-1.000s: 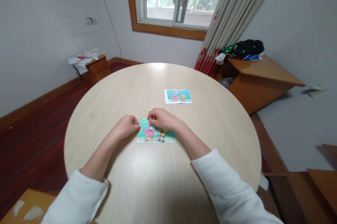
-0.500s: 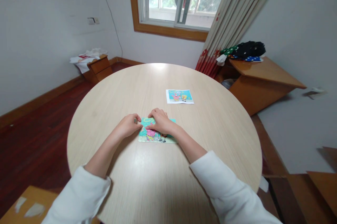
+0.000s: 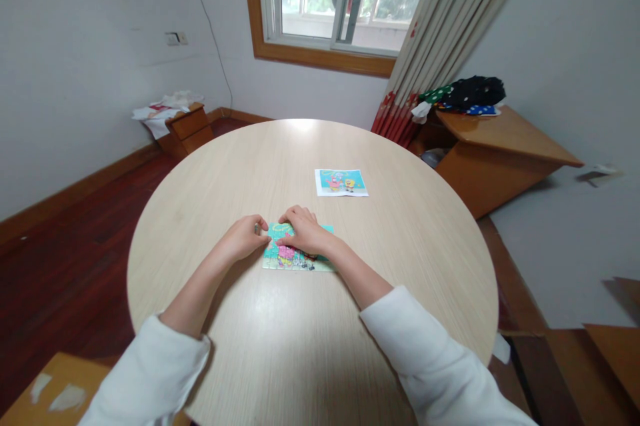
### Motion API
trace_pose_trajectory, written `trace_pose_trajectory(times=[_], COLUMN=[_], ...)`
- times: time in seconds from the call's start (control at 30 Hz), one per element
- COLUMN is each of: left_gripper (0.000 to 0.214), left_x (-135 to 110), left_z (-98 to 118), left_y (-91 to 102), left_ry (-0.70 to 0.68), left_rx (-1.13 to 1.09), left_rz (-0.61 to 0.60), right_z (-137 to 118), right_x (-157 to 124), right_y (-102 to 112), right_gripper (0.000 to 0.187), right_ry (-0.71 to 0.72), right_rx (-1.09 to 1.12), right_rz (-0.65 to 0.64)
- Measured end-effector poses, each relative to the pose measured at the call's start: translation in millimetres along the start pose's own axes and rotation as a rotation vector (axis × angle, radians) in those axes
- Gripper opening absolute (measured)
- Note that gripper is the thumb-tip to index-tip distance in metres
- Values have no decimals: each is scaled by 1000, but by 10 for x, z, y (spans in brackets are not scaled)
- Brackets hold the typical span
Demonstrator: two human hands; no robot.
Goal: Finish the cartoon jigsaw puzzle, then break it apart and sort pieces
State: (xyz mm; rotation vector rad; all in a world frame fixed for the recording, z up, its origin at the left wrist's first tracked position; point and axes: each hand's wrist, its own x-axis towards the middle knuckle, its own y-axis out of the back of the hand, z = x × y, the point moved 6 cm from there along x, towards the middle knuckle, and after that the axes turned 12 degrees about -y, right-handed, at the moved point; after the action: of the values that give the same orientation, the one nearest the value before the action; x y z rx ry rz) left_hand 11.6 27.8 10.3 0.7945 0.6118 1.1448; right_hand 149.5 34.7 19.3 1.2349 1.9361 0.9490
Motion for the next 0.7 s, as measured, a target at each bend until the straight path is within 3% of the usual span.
trace_pose_trajectory(times=[0.57,0.7], left_gripper=[22,21], left_x=[-6,-14], left_z=[38,48], left_y=[17,19], left_ry=[4,19], left_rx=[-23,-34], left_rz=[-3,-8], right_z=[22,83], right_x=[27,39], right_y=[-42,45], right_gripper=[42,37], right_ry=[27,88], right_rx=[19,134], right_rz=[0,20])
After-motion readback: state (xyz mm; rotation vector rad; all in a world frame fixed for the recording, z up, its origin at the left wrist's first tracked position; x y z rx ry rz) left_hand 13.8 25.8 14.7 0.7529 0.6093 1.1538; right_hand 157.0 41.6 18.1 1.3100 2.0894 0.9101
